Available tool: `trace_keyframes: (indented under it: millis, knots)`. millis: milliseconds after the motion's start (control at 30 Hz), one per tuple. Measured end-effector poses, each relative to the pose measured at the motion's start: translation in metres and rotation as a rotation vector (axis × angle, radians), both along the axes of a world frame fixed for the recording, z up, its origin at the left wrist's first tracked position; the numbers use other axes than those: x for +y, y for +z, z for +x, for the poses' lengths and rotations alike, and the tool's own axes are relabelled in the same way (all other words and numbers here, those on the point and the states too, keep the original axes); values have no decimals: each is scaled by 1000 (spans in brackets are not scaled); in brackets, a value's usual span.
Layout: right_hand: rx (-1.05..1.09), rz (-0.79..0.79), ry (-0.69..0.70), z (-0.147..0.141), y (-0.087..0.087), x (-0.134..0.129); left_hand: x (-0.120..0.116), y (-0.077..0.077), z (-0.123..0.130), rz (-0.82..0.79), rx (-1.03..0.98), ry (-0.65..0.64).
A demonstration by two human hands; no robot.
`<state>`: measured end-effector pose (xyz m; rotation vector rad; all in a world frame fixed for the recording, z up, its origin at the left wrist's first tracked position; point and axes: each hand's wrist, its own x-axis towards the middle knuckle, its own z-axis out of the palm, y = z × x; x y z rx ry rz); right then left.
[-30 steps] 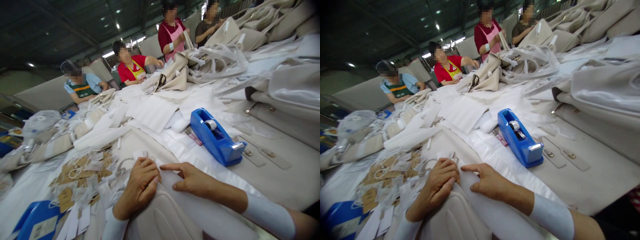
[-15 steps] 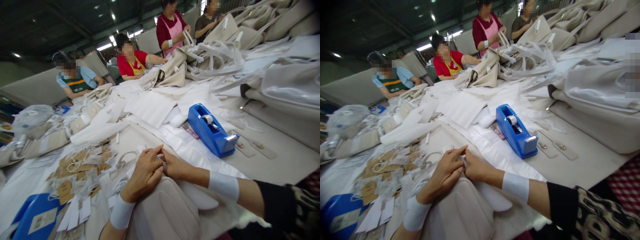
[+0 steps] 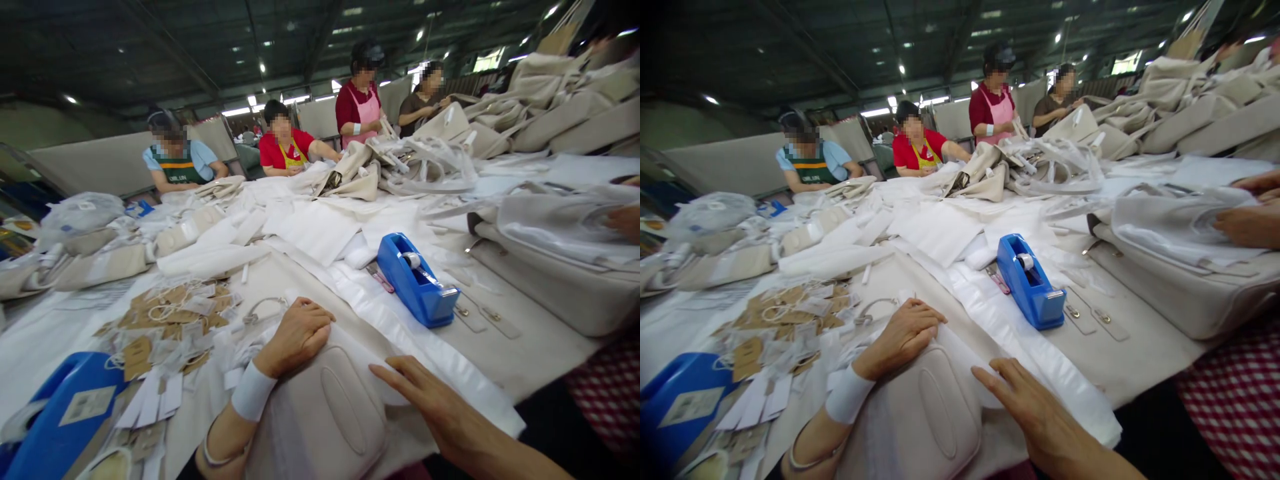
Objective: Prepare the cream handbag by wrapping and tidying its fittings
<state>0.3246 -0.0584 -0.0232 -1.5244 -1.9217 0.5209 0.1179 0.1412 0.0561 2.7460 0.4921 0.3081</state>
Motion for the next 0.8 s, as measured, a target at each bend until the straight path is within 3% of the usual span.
trace_keyframes:
  millis: [100,200,367,500,600,800]
  knots:
    - [12,136,-16,-1,-2,12,0,-2,-2,-4,-23,-2]
    - [66,205,51,0,10,26,1,-5,-5,-11,-51,-6]
    - [179,5,169,-4,32,44,2,-8,-6,29,-24,9]
    - [343,-178,35,-19,30,58,0,-7,-5,85,39,5]
    - [327,-284,-74,-30,25,71,-1,-8,-5,115,44,7]
    - [286,-271,-83,-34,25,84,-2,-10,-4,161,60,25]
